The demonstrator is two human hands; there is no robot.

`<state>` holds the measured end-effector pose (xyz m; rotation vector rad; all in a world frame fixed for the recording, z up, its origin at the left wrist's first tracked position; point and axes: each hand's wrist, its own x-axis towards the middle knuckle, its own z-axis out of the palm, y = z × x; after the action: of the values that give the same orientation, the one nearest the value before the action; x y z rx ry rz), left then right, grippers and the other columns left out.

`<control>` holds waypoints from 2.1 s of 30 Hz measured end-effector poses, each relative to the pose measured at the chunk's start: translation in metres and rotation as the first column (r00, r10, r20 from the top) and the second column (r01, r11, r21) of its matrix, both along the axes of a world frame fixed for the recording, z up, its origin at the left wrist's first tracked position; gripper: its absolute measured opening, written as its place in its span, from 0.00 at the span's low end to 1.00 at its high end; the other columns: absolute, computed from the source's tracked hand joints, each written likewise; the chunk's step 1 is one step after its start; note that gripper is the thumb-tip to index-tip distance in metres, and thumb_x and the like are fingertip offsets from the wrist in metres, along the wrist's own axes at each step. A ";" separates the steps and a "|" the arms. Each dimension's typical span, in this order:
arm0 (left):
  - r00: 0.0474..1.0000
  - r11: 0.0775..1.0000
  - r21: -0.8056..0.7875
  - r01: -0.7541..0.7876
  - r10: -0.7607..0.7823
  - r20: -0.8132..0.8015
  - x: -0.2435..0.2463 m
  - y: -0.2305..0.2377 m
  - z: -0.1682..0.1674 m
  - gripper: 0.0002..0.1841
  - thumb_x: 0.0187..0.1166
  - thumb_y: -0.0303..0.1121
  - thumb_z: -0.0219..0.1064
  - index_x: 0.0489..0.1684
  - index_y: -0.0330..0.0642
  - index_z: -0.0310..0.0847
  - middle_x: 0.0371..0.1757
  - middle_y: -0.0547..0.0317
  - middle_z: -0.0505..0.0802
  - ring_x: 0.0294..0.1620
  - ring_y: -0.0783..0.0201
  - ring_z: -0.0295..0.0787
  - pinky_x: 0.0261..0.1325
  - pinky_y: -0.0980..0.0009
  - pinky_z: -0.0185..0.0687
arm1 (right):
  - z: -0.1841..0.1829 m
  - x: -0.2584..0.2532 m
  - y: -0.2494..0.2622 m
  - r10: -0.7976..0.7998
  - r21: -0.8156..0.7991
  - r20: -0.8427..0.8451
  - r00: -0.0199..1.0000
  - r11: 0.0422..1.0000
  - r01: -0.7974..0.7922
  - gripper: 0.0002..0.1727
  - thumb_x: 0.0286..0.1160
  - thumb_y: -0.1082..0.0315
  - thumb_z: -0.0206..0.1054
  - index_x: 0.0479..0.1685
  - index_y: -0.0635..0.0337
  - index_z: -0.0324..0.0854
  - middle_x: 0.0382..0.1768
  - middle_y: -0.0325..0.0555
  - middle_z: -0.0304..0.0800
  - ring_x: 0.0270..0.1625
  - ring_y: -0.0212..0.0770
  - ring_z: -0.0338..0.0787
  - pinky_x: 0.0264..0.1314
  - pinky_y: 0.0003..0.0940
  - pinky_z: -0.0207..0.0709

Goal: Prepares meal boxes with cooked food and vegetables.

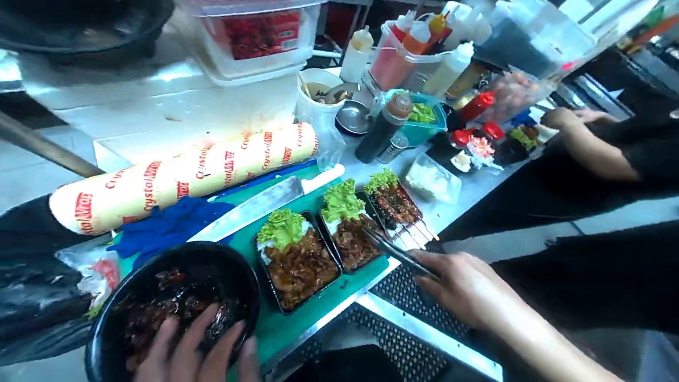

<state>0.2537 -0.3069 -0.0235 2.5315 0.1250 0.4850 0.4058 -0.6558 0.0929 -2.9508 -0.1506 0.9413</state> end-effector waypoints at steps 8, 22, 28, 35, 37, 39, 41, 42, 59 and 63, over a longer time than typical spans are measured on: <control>0.974 0.973 0.144 0.180 -0.156 -0.163 0.116 -0.126 -0.010 0.22 0.79 0.57 0.57 0.61 0.64 0.92 0.84 0.51 0.77 0.90 0.30 0.54 0.82 0.22 0.40 | 0.005 0.014 -0.033 0.157 -0.178 -0.002 0.988 0.972 -0.155 0.26 0.76 0.48 0.68 0.77 0.22 0.79 0.31 0.42 0.93 0.37 0.51 0.92 0.39 0.54 0.83; 0.917 0.876 0.274 0.398 -0.366 -0.160 0.218 -0.161 0.003 0.12 0.78 0.49 0.64 0.42 0.65 0.96 0.88 0.59 0.72 0.94 0.34 0.43 0.83 0.21 0.33 | -0.021 0.024 -0.056 0.327 -0.051 0.178 0.928 0.945 -0.323 0.17 0.75 0.60 0.68 0.62 0.34 0.87 0.20 0.39 0.85 0.24 0.46 0.88 0.22 0.45 0.77; 0.829 0.762 0.329 0.557 -0.486 -0.278 0.256 -0.173 -0.002 0.11 0.69 0.52 0.76 0.35 0.60 0.98 0.89 0.60 0.71 0.95 0.38 0.41 0.85 0.22 0.29 | -0.012 0.019 -0.076 0.299 -0.035 0.255 0.920 0.953 -0.300 0.18 0.72 0.55 0.71 0.62 0.31 0.88 0.18 0.35 0.83 0.20 0.43 0.85 0.19 0.42 0.75; 0.920 0.918 0.125 0.376 -0.354 -0.168 0.266 -0.131 0.016 0.16 0.81 0.51 0.62 0.51 0.59 0.94 0.85 0.63 0.76 0.93 0.36 0.44 0.83 0.24 0.35 | -0.029 0.031 -0.066 0.246 0.036 0.182 0.952 0.966 -0.257 0.15 0.77 0.59 0.67 0.60 0.33 0.88 0.20 0.37 0.85 0.24 0.45 0.87 0.23 0.44 0.77; 0.917 0.937 0.077 0.341 -0.313 -0.248 0.270 -0.111 0.015 0.22 0.77 0.53 0.64 0.65 0.58 0.88 0.83 0.65 0.78 0.92 0.40 0.49 0.83 0.26 0.36 | -0.027 0.035 -0.062 0.255 0.021 0.175 0.951 0.965 -0.263 0.15 0.78 0.58 0.67 0.61 0.32 0.87 0.22 0.37 0.85 0.26 0.44 0.88 0.24 0.44 0.78; 0.870 0.926 0.026 0.377 -0.344 -0.354 0.272 -0.101 0.014 0.28 0.74 0.51 0.70 0.75 0.56 0.80 0.77 0.64 0.84 0.90 0.44 0.57 0.84 0.26 0.35 | -0.025 0.037 -0.062 0.264 0.017 0.194 0.945 0.962 -0.272 0.17 0.77 0.56 0.68 0.64 0.30 0.87 0.21 0.35 0.85 0.25 0.43 0.87 0.24 0.43 0.77; 0.828 0.897 0.039 0.441 -0.389 -0.405 0.274 -0.102 0.009 0.29 0.74 0.50 0.71 0.77 0.57 0.79 0.71 0.62 0.88 0.86 0.49 0.66 0.85 0.26 0.39 | -0.025 0.038 -0.061 0.266 0.012 0.177 0.948 0.962 -0.273 0.18 0.77 0.55 0.68 0.65 0.29 0.87 0.21 0.35 0.85 0.26 0.42 0.87 0.24 0.43 0.77; 0.823 0.884 0.048 0.464 -0.411 -0.392 0.276 -0.106 0.005 0.27 0.74 0.49 0.71 0.74 0.58 0.82 0.68 0.61 0.89 0.83 0.50 0.70 0.84 0.26 0.41 | -0.024 0.040 -0.060 0.266 0.003 0.156 0.951 0.963 -0.270 0.18 0.78 0.54 0.67 0.65 0.28 0.86 0.22 0.35 0.86 0.27 0.42 0.87 0.26 0.43 0.78; 0.838 0.912 -0.052 0.407 -0.396 -0.375 0.266 -0.094 0.039 0.32 0.78 0.48 0.71 0.83 0.54 0.72 0.78 0.61 0.83 0.83 0.56 0.72 0.86 0.35 0.49 | -0.026 0.046 -0.040 0.339 0.002 0.200 0.919 0.938 -0.346 0.17 0.75 0.57 0.71 0.62 0.30 0.87 0.21 0.37 0.86 0.26 0.45 0.88 0.26 0.46 0.78; 0.946 0.976 -0.040 0.215 -0.219 -0.240 0.216 -0.049 0.060 0.28 0.80 0.52 0.65 0.80 0.57 0.75 0.75 0.67 0.85 0.79 0.62 0.76 0.84 0.42 0.60 | -0.017 0.039 -0.032 0.341 -0.008 0.262 0.903 0.936 -0.351 0.16 0.71 0.56 0.72 0.59 0.28 0.89 0.19 0.35 0.84 0.23 0.44 0.87 0.23 0.45 0.77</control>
<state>0.4700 -0.3561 0.0370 2.5441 -0.0604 0.0849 0.4444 -0.6875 0.0760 -3.0536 -0.7165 0.5552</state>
